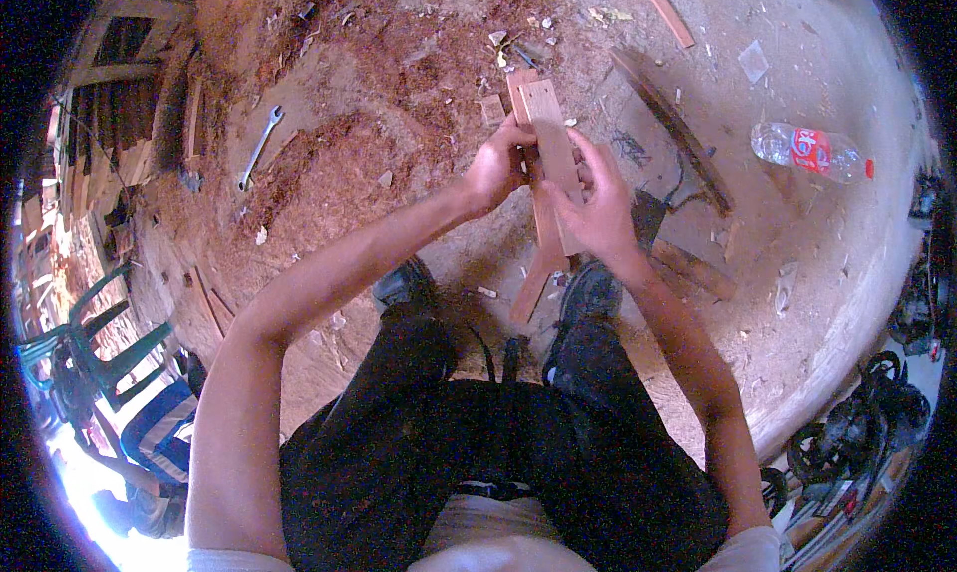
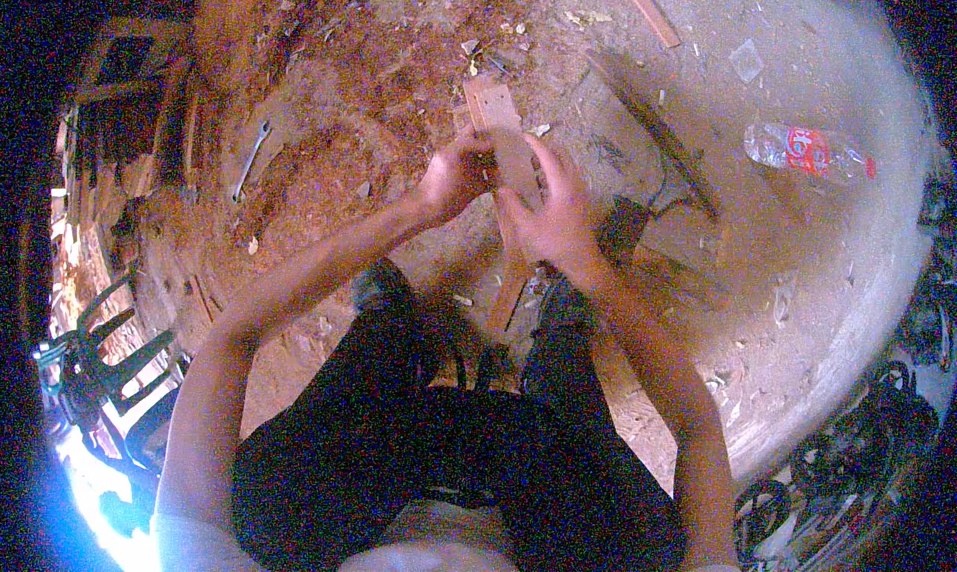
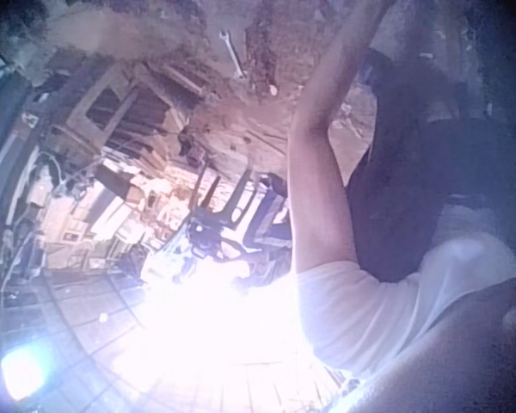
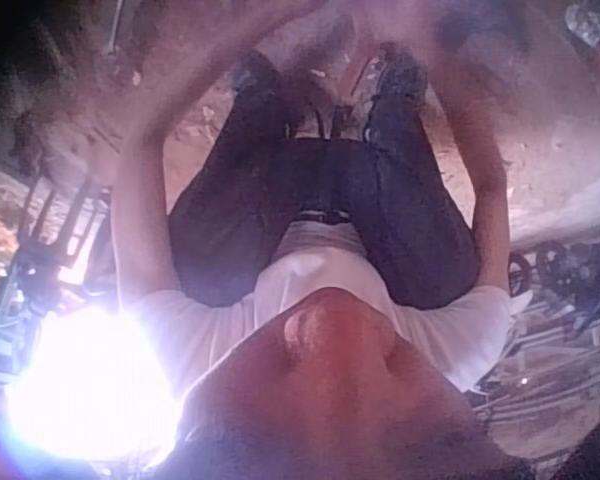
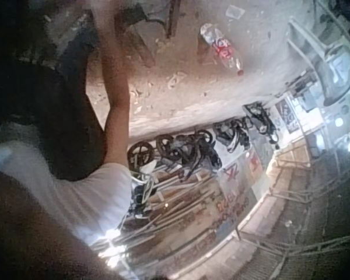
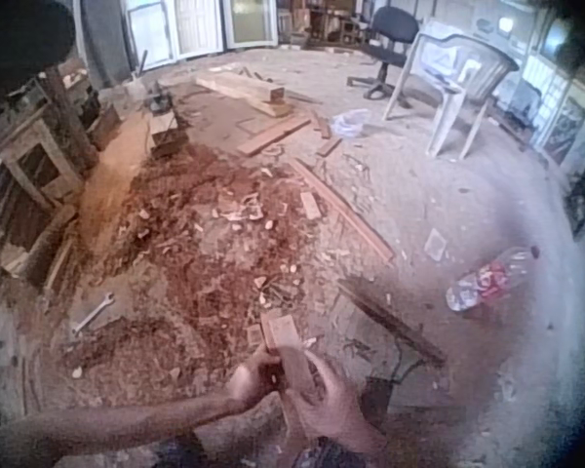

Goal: The person assembles pieces of wood into a rectangular frame by hand, aligning the joints and pressing them together.

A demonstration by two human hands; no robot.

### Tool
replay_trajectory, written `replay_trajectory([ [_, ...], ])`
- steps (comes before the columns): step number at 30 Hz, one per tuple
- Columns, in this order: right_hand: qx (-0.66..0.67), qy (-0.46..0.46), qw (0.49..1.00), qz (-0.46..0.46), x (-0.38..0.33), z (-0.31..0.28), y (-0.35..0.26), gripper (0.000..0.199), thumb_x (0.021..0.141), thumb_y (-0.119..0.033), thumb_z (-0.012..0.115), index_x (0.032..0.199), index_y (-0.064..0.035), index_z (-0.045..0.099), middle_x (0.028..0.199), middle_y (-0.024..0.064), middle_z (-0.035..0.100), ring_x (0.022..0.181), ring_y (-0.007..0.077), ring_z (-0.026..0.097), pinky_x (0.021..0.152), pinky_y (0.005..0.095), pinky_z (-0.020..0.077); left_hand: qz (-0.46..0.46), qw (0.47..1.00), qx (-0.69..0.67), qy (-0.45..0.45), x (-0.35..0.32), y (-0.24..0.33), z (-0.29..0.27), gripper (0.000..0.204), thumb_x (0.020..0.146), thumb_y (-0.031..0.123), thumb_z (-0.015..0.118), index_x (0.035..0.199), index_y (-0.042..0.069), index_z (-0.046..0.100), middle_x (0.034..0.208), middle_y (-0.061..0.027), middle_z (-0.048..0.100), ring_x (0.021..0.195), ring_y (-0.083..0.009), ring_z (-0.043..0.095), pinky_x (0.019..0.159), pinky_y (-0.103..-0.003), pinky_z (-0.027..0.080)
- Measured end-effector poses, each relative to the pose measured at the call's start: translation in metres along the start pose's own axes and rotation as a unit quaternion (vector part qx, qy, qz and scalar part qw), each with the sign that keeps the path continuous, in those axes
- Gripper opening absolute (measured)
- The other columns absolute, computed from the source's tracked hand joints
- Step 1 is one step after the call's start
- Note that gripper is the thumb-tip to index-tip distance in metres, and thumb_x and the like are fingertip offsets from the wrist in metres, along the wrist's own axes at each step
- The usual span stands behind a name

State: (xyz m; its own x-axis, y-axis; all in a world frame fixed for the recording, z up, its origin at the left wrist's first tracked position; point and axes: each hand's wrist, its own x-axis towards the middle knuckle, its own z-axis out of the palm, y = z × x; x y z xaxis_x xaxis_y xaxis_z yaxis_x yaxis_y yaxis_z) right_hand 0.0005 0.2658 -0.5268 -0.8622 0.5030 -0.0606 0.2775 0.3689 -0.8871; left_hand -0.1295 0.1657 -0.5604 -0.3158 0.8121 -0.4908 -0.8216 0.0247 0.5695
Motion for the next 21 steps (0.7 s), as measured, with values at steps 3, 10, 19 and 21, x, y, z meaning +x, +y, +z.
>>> replay_trajectory([
  [3,-0.014,0.012,0.999,-0.032,-0.003,0.008,0.002,0.063,0.076,-0.007,0.071,0.132,-0.0028,0.043,0.112,0.0143,0.05,0.099,0.0241,0.058,0.083,0.0333,0.0503,0.016,1.0,-0.023,-0.012,-0.001,-0.001,-0.004,0.05,0.083,0.02,0.045,0.133,0.016,0.035,0.119,-0.01,0.05,0.112,-0.0273,0.051,0.094,-0.045,0.043],
  [10,-0.022,0.008,0.998,-0.057,-0.005,0.013,0.011,0.07,0.075,-0.004,0.073,0.136,-0.0031,0.039,0.115,0.0115,0.046,0.097,0.0198,0.058,0.083,0.0304,0.0524,0.01,0.999,-0.04,-0.005,0.004,-0.008,-0.007,0.047,0.085,0.022,0.046,0.13,0.01,0.037,0.119,-0.0113,0.05,0.112,-0.029,0.05,0.098,-0.046,0.039],
  [19,0.066,-0.016,0.997,-0.04,-0.004,0.011,0.003,0.071,0.076,-0.001,0.072,0.137,-0.0004,0.036,0.119,0.0116,0.045,0.106,0.0213,0.057,0.087,0.0312,0.0508,-0.027,0.998,-0.041,-0.027,0.0,-0.005,-0.004,0.045,0.087,0.027,0.045,0.126,0.005,0.041,0.115,-0.013,0.053,0.109,-0.0287,0.052,0.097,-0.044,0.041],
  [21,0.092,-0.015,0.995,-0.025,-0.003,0.012,-0.002,0.071,0.076,-0.001,0.072,0.137,-0.0006,0.036,0.121,0.0118,0.044,0.105,0.0216,0.057,0.088,0.0314,0.0502,-0.029,0.998,-0.038,-0.044,0.0,-0.006,-0.004,0.045,0.088,0.029,0.043,0.125,0.003,0.042,0.114,-0.0138,0.054,0.109,-0.0289,0.053,0.097,-0.044,0.041],
])
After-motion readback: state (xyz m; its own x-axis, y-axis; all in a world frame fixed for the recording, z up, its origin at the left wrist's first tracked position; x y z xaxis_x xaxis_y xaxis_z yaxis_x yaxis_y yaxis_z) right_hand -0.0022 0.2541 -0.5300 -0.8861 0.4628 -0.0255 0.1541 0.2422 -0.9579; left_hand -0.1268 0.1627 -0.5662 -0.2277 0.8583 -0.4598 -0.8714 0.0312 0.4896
